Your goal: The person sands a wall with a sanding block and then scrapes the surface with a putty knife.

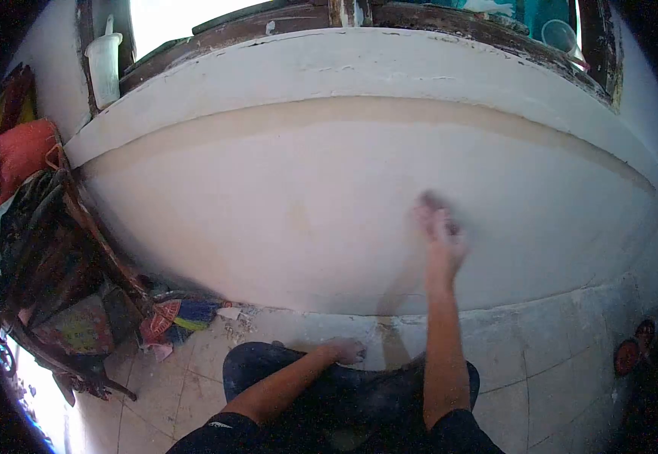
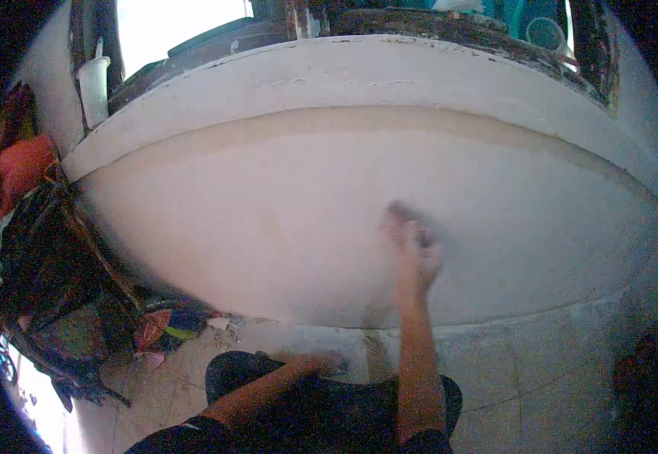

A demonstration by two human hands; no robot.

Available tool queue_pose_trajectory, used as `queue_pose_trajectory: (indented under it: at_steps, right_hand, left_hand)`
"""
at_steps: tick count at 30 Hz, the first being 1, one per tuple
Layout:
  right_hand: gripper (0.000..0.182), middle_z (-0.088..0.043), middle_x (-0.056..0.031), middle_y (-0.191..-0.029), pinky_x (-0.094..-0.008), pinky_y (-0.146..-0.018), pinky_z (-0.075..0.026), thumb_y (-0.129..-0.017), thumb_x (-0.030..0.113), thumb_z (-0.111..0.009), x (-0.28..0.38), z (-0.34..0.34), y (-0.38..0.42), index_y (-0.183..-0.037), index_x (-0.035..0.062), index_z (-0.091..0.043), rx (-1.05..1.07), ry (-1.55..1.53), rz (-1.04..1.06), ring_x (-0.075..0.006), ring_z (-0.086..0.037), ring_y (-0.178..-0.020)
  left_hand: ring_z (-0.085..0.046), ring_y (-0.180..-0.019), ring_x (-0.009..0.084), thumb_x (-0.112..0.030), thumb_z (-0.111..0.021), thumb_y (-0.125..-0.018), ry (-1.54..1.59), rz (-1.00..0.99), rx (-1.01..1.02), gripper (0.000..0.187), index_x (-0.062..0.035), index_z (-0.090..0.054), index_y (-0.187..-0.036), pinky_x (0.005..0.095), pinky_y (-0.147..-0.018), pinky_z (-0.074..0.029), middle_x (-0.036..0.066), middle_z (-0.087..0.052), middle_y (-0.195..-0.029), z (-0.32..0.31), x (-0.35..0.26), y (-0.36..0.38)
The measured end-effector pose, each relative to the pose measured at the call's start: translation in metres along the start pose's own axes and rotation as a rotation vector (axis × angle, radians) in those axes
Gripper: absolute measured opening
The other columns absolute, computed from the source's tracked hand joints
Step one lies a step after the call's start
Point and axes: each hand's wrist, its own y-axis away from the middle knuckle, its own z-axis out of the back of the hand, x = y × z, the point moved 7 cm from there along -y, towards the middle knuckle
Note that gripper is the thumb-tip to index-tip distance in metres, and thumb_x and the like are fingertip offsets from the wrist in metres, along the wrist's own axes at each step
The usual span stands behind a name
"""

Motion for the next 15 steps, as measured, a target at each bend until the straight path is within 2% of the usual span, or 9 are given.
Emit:
queue_pose_trajectory:
  at_steps: [1, 4, 5, 6, 8, 10, 12, 14, 15]
  right_hand:
    - [0.037, -0.069, -0.023, -0.115, -0.0368, -0.09, -0.059, -0.104, 0.019, -0.056, 0.021, 0.007, -0.005, -0.125, -0.012, -0.056, -0.09, -0.153, 0.058, -0.0287, -0.072, -0.099]
    - [0.035, -0.066, -0.025, -0.121, -0.0387, -0.091, -0.06, -0.104, 0.016, -0.055, 0.039, 0.03, -0.022, -0.123, -0.0128, -0.057, -0.072, -0.297, 0.129, -0.0297, -0.071, -0.102]
    - [0.034, -0.068, -0.0242, -0.117, -0.0375, -0.092, -0.059, -0.103, 0.017, -0.056, 0.035, 0.026, -0.018, -0.122, -0.0118, -0.058, -0.04, -0.286, 0.142, -0.0291, -0.071, -0.104]
    - [0.034, -0.068, -0.0242, -0.117, -0.0375, -0.092, -0.059, -0.103, 0.017, -0.056, 0.027, 0.021, -0.011, -0.122, -0.0118, -0.058, -0.04, -0.286, 0.143, -0.0291, -0.071, -0.104]
    - [0.03, -0.068, -0.0184, -0.114, -0.036, -0.097, -0.055, -0.103, 0.021, -0.058, -0.004, -0.003, 0.004, -0.117, -0.0064, -0.06, 0.113, 0.018, -0.075, -0.0244, -0.069, -0.103]
    - [0.028, -0.069, -0.0171, -0.111, -0.0355, -0.096, -0.056, -0.103, 0.021, -0.058, -0.011, -0.01, 0.008, -0.115, -0.0048, -0.061, 0.165, 0.015, -0.099, -0.0236, -0.069, -0.1]
    - [0.026, -0.07, -0.0158, -0.109, -0.0351, -0.095, -0.056, -0.103, 0.021, -0.059, -0.007, -0.012, 0.007, -0.113, -0.0032, -0.062, 0.221, 0.005, -0.127, -0.0227, -0.07, -0.098]
    - [0.029, -0.069, -0.0156, -0.11, -0.0343, -0.096, -0.056, -0.104, 0.023, -0.058, 0.027, 0.017, -0.008, -0.117, -0.003, -0.062, -0.025, 0.049, 0.035, -0.0231, -0.069, -0.101]
    - [0.029, -0.069, -0.0156, -0.11, -0.0343, -0.096, -0.056, -0.104, 0.023, -0.058, 0.031, 0.025, -0.015, -0.117, -0.003, -0.062, -0.02, 0.047, 0.031, -0.0231, -0.069, -0.101]
  left_hand:
    - [-0.061, -0.116, 0.0384, -0.033, -0.059, -0.093, 0.069, 0.013, 0.018, 0.039, -0.0085, -0.063, -0.124, 0.0504, -0.098, -0.049, 0.021, -0.064, -0.125, 0.003, -0.002, 0.005]
    - [-0.062, -0.114, 0.0386, -0.033, -0.06, -0.091, 0.228, 0.083, 0.024, 0.039, -0.008, -0.065, -0.121, 0.0501, -0.098, -0.05, 0.02, -0.066, -0.122, 0.062, -0.039, 0.054]
    - [-0.062, -0.113, 0.0385, -0.033, -0.061, -0.091, 0.318, 0.138, 0.017, 0.04, -0.0076, -0.065, -0.121, 0.0498, -0.098, -0.05, 0.02, -0.066, -0.121, 0.078, -0.048, 0.069]
    - [-0.062, -0.113, 0.0385, -0.033, -0.061, -0.091, 0.317, 0.138, 0.016, 0.04, -0.0076, -0.065, -0.121, 0.0498, -0.098, -0.05, 0.02, -0.066, -0.121, 0.072, -0.042, 0.06]
    - [-0.062, -0.113, 0.0383, -0.034, -0.062, -0.089, 0.129, 0.049, 0.107, 0.042, -0.0064, -0.065, -0.121, 0.0493, -0.097, -0.05, 0.02, -0.066, -0.121, 0.038, -0.028, 0.027]
    - [-0.062, -0.113, 0.0382, -0.034, -0.062, -0.09, 0.072, -0.01, 0.072, 0.043, -0.0057, -0.064, -0.121, 0.0498, -0.097, -0.05, 0.02, -0.066, -0.121, 0.013, -0.015, 0.008]
    - [-0.062, -0.114, 0.038, -0.035, -0.061, -0.09, 0.015, -0.061, 0.035, 0.043, -0.0051, -0.064, -0.121, 0.0503, -0.096, -0.05, 0.02, -0.066, -0.122, 0.014, -0.018, 0.006]
    - [-0.061, -0.115, 0.0376, -0.035, -0.061, -0.09, 0.095, 0.08, 0.143, 0.044, -0.0045, -0.063, -0.122, 0.0519, -0.096, -0.05, 0.019, -0.065, -0.125, 0.028, -0.021, 0.023]
    - [-0.061, -0.115, 0.0376, -0.035, -0.061, -0.09, 0.099, 0.084, 0.141, 0.044, -0.0045, -0.063, -0.122, 0.0519, -0.096, -0.05, 0.019, -0.065, -0.125, 0.031, -0.023, 0.03]
